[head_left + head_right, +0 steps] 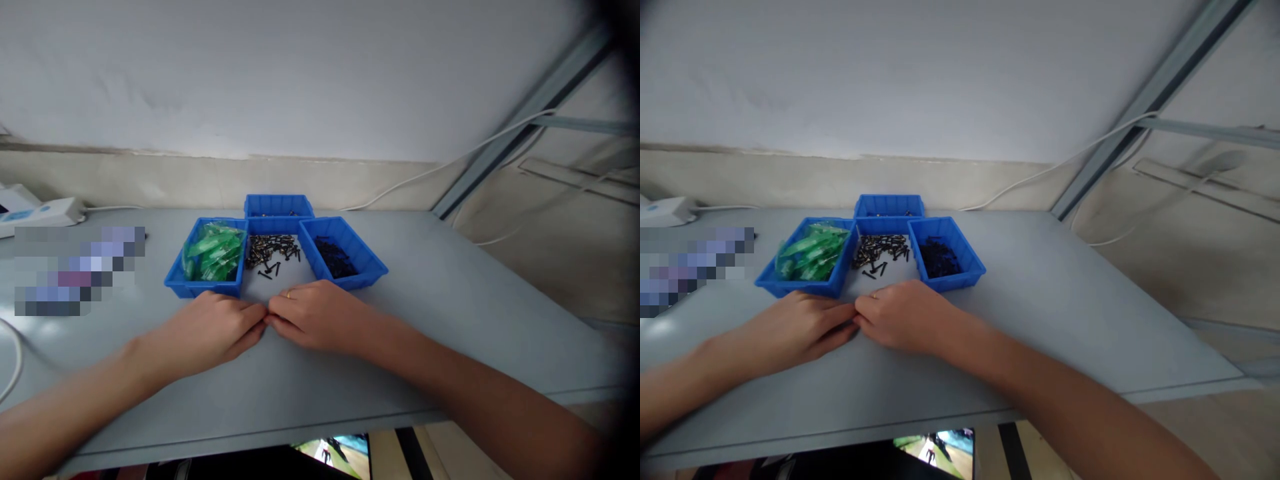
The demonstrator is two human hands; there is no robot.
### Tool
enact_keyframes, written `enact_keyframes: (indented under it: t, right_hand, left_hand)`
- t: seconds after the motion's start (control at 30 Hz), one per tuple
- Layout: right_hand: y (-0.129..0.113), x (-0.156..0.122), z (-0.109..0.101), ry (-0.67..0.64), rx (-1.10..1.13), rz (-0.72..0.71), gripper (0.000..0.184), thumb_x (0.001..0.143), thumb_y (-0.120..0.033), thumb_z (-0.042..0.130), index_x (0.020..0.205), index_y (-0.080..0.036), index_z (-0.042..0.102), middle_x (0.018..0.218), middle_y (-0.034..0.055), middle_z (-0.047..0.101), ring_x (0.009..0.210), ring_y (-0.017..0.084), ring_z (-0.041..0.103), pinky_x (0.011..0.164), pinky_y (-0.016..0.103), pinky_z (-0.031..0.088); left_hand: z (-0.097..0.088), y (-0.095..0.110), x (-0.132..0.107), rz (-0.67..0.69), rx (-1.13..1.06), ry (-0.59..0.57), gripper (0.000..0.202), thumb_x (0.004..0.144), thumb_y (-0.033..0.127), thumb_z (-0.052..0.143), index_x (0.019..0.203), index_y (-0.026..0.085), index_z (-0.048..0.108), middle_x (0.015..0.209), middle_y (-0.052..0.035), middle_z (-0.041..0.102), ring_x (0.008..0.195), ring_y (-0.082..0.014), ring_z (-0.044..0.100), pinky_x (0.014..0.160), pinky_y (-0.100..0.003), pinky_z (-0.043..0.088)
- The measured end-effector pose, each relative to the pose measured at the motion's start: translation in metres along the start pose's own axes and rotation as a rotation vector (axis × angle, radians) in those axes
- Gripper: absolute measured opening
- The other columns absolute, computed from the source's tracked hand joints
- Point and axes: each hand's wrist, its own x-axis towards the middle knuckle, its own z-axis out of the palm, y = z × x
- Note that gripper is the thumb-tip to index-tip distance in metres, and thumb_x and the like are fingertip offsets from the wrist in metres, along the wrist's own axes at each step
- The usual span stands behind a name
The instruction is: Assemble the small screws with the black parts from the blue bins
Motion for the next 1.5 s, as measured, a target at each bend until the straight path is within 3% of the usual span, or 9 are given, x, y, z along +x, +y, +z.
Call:
enact_keyframes:
  t: [1.07,1.5]
  right_hand:
    - [0.002,-0.001,0.005,0.045,-0.064,-0.024,0.018,0.087,-0.021,0.038,0.075,-0.017,0.051,0.064,-0.0001,0.057,0.056,0.012,0.05,0.048,0.027,0.023]
    - [0.008,-0.001,0.015,0.06,-0.068,-0.049,0.017,0.087,-0.02,0.039,0.076,-0.018,0.052,0.065,0.0002,0.058,0.055,0.012,0.051,0.048,0.026,0.028]
  left_hand:
    - [-0.002,-0.001,0.0,-0.072,0.024,-0.074,0.022,0.089,0.027,0.033,0.076,0.019,0.05,0.069,0.0016,0.06,0.061,-0.0149,0.058,0.053,-0.026,0.034]
    - [-0.009,0.002,-0.002,-0.102,0.037,0.042,0.016,0.085,0.027,0.038,0.074,0.019,0.046,0.056,0.0037,0.05,0.049,-0.0127,0.051,0.045,-0.025,0.028]
